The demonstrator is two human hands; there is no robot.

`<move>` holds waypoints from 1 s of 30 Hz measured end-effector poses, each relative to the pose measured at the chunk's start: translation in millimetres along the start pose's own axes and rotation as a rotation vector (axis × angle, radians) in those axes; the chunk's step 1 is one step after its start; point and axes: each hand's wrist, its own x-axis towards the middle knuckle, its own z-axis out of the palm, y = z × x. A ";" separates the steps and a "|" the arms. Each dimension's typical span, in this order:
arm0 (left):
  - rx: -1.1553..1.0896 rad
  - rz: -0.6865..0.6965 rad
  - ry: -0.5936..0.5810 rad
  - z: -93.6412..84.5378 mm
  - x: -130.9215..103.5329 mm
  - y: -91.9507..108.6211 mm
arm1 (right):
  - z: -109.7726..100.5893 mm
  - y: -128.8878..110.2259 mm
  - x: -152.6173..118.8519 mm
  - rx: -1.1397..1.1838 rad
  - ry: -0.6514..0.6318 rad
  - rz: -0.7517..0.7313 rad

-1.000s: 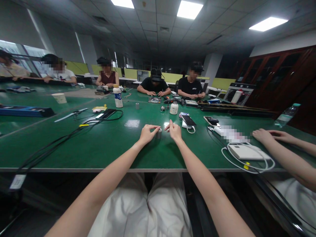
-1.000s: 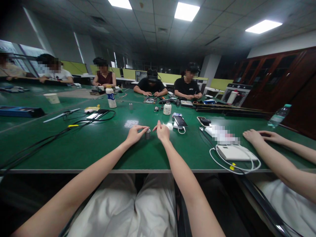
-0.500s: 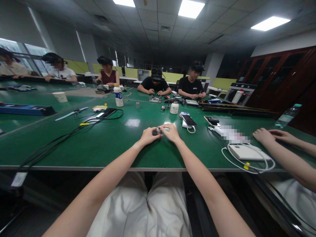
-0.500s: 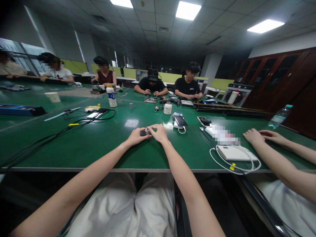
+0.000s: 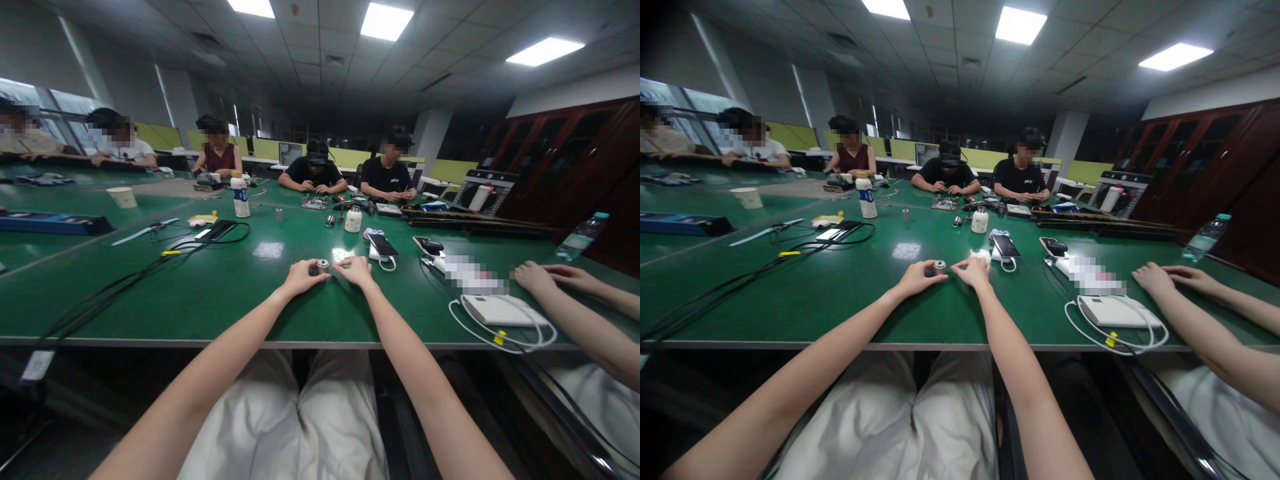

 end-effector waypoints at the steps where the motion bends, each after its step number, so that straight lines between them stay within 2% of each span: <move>1: 0.004 -0.001 0.000 0.0 0.1 0.0 | 1.0 2.1 -0.6 -0.021 -0.025 0.020; 10: 0.059 -0.018 0.021 -0.3 -1.0 1.7 | -1.2 9.2 3.2 -0.099 -0.098 0.106; 18: 0.069 -0.035 0.036 0.3 -1.6 1.7 | -1.6 11.0 1.5 -0.060 -0.039 0.085; 24: 0.061 -0.021 0.023 -1.1 -1.1 2.6 | -6.8 -7.4 3.1 0.050 0.101 -0.124; 30: 0.067 -0.022 0.012 -1.2 0.6 0.1 | 1.6 -20.7 -3.6 0.109 0.123 -0.299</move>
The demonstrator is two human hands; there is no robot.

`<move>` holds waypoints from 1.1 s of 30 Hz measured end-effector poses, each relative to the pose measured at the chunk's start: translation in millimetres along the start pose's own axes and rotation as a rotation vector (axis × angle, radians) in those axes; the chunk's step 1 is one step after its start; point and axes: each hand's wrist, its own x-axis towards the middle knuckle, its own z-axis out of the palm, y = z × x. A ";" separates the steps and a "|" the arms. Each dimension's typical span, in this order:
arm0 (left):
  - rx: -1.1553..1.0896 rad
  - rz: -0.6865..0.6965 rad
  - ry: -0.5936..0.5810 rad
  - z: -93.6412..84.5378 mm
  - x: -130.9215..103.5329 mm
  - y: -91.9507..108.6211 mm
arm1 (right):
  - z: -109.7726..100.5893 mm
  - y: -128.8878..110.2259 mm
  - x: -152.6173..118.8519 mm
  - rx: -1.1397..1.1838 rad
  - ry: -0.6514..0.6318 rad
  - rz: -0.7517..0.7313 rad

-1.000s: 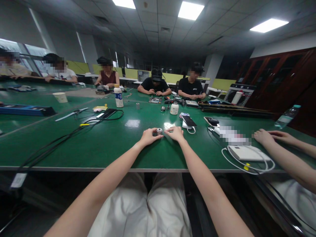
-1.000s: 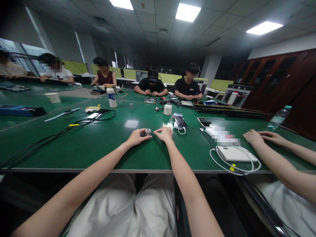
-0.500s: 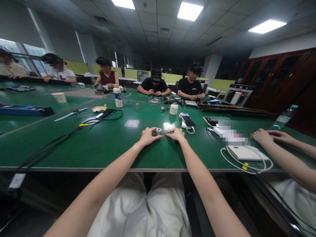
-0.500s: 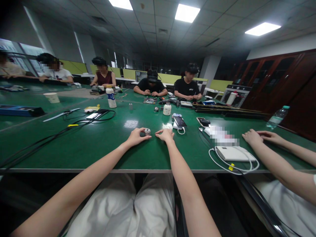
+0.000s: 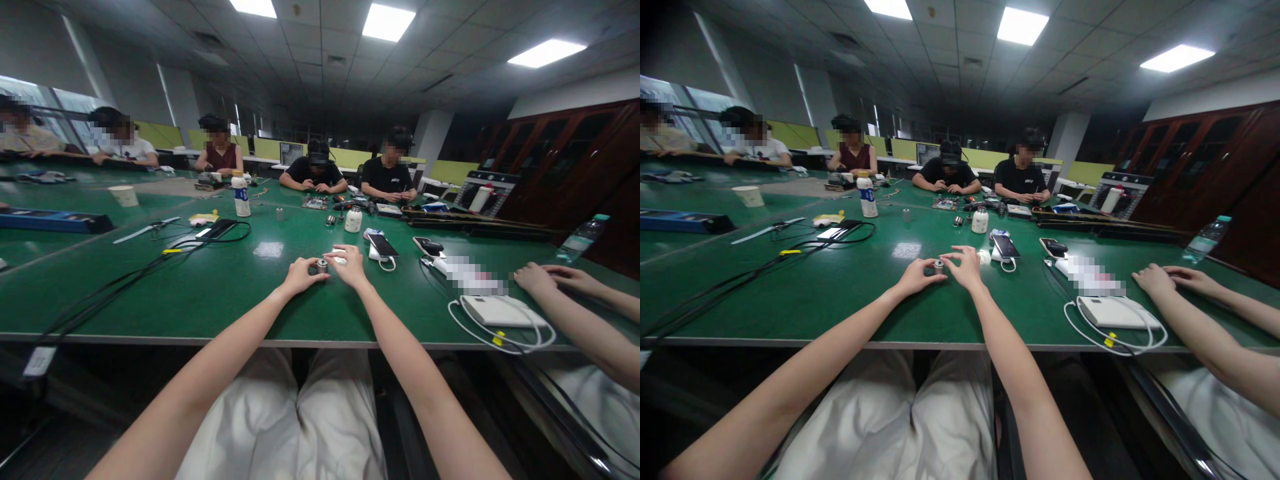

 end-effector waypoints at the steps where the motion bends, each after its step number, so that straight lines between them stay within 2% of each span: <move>1: 0.002 0.000 -0.001 0.1 0.2 -0.2 | 1.6 -1.2 -1.6 0.004 -0.001 -0.012; 11: 0.003 -0.015 0.021 -1.3 -2.2 3.7 | 5.4 -7.5 -4.4 -0.003 0.020 0.043; 16: -0.019 -0.029 0.112 -3.3 -3.9 10.5 | -1.2 -4.6 -0.9 -0.007 0.070 0.124; 20: -0.042 -0.021 0.200 -6.2 -3.1 15.0 | -0.7 -4.0 -1.3 0.001 0.058 0.138; 26: -0.048 -0.018 0.237 -7.5 1.2 16.3 | 3.8 -3.4 -2.6 0.017 0.025 0.124; 29: -0.029 -0.073 0.275 -9.6 4.9 13.4 | 3.3 -2.0 -1.9 0.024 0.026 0.124; 33: 0.036 -0.245 0.337 -14.5 6.3 -1.1 | 1.5 -0.8 -1.0 0.027 0.038 0.131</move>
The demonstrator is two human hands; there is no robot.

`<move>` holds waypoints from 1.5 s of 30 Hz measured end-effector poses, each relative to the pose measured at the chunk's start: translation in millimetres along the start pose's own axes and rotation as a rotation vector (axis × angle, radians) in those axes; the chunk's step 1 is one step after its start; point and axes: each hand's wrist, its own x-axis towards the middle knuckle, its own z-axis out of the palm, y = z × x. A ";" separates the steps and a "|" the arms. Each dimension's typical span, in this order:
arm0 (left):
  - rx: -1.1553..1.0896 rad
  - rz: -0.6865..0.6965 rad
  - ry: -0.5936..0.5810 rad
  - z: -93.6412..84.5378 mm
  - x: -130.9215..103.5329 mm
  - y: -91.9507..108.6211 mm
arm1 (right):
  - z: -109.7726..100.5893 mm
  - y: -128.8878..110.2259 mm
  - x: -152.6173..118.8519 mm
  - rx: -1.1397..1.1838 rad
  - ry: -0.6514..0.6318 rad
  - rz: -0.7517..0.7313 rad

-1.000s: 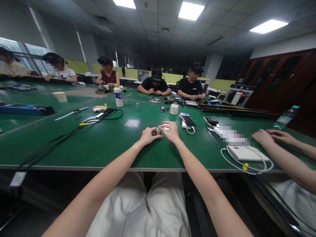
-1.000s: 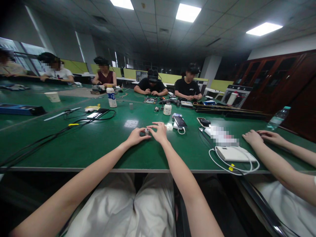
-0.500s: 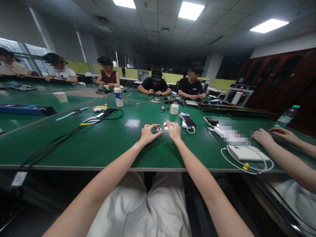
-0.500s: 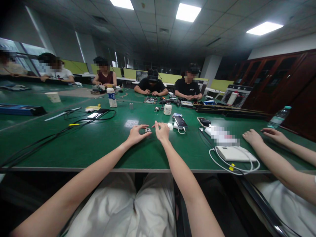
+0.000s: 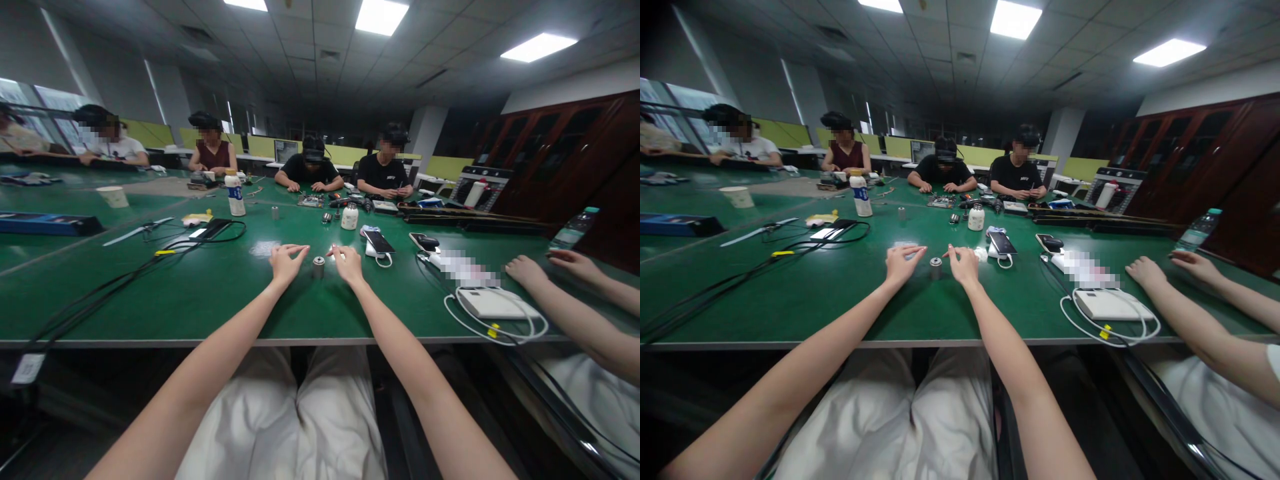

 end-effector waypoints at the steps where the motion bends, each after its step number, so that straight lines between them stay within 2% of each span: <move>1: 0.029 -0.046 0.004 -0.4 0.8 -5.2 | -0.3 0.1 0.1 0.001 0.004 0.002; 4: 0.106 -0.145 -0.017 0.4 0.8 -19.6 | -0.6 0.4 0.1 0.002 0.015 0.009; 7: 0.143 -0.159 -0.023 2.4 -0.5 -25.6 | -0.2 0.5 -0.1 0.002 0.021 0.014; 10: 0.127 -0.103 0.007 1.5 -1.2 -20.2 | 0.1 0.8 0.0 0.002 0.021 0.015; 16: 0.004 0.132 0.056 -2.7 -5.7 6.8 | -0.1 2.0 0.9 0.008 0.021 0.020; 22: -0.064 0.238 -0.035 2.5 -12.1 15.1 | 0.8 4.2 1.2 0.029 0.012 0.031; 31: -0.085 0.232 -0.184 6.0 -10.9 11.2 | 3.4 7.4 4.2 0.200 0.007 0.020; 39: -0.038 0.240 -0.286 4.5 -14.1 7.1 | 10.9 -6.2 2.2 0.441 -0.080 -0.042; 45: -0.031 0.245 -0.303 1.5 -14.4 9.1 | 4.1 -0.4 5.2 0.463 0.003 0.039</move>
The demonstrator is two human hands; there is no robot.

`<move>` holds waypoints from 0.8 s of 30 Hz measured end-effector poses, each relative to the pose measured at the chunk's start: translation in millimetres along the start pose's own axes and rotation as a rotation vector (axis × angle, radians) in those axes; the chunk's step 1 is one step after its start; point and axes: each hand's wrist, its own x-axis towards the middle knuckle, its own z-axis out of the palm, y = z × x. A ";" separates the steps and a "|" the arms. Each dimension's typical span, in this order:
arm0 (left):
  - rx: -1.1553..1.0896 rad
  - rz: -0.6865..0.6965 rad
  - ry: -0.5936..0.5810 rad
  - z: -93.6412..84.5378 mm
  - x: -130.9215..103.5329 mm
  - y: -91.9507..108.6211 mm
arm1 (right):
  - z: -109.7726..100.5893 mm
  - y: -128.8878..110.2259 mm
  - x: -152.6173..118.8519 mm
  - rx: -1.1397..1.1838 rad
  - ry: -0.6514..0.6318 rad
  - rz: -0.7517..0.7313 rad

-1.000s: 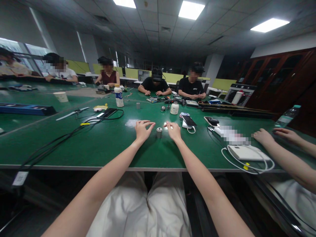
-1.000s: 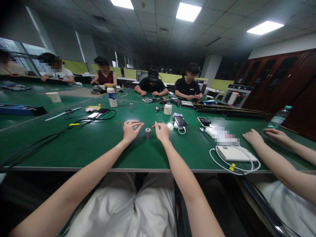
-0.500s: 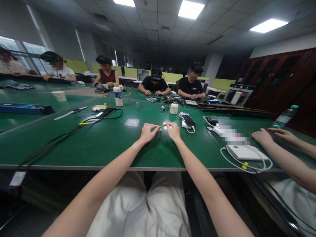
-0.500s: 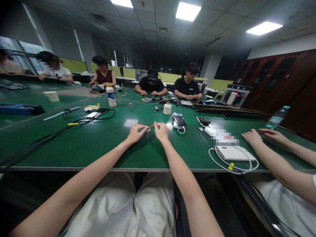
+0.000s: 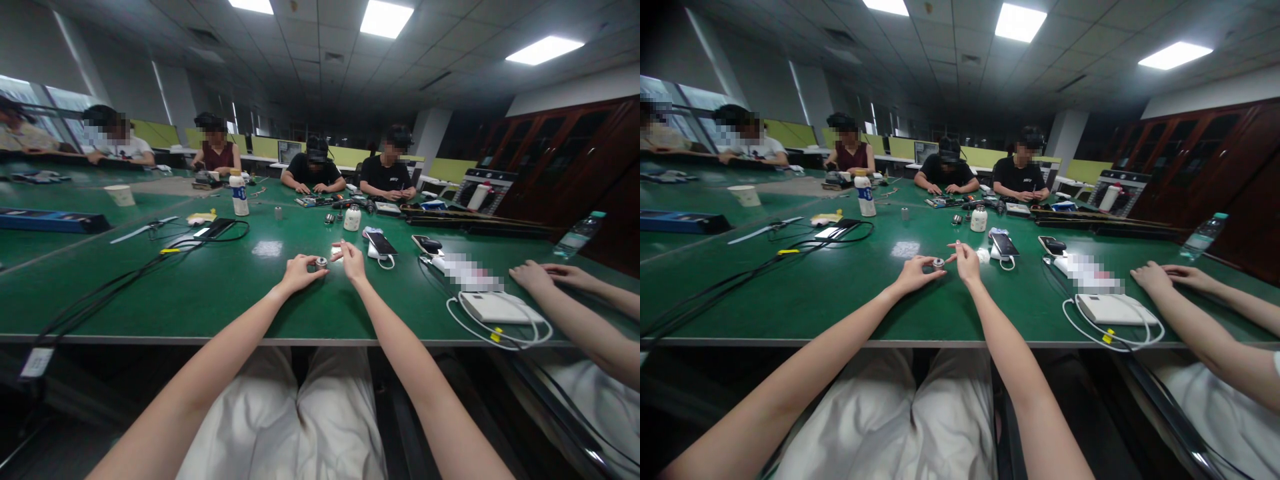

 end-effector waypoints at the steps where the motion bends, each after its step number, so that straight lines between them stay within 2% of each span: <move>1: 0.000 0.000 0.000 0.1 0.0 0.2 | -1.5 0.5 0.9 0.002 0.017 0.007; 4: 0.002 0.002 -0.003 0.7 0.2 0.1 | -1.4 0.3 0.3 0.020 0.014 -0.004; 10: 0.010 0.015 -0.024 0.2 0.5 -0.6 | 12.8 -1.0 -10.9 0.054 -0.085 -0.056; 14: 0.009 0.012 -0.015 0.5 0.3 -0.4 | 14.0 3.2 -6.9 0.062 -0.051 -0.038; 17: 0.010 0.005 -0.008 1.4 0.2 -0.3 | -0.1 7.8 2.7 0.055 -0.029 -0.006; 19: 0.010 0.002 -0.005 1.9 0.3 -0.2 | -15.5 11.6 7.8 0.043 -0.064 0.029; 24: 0.012 -0.006 -0.003 2.8 0.7 -0.7 | -46.8 23.4 8.0 0.012 -0.362 0.160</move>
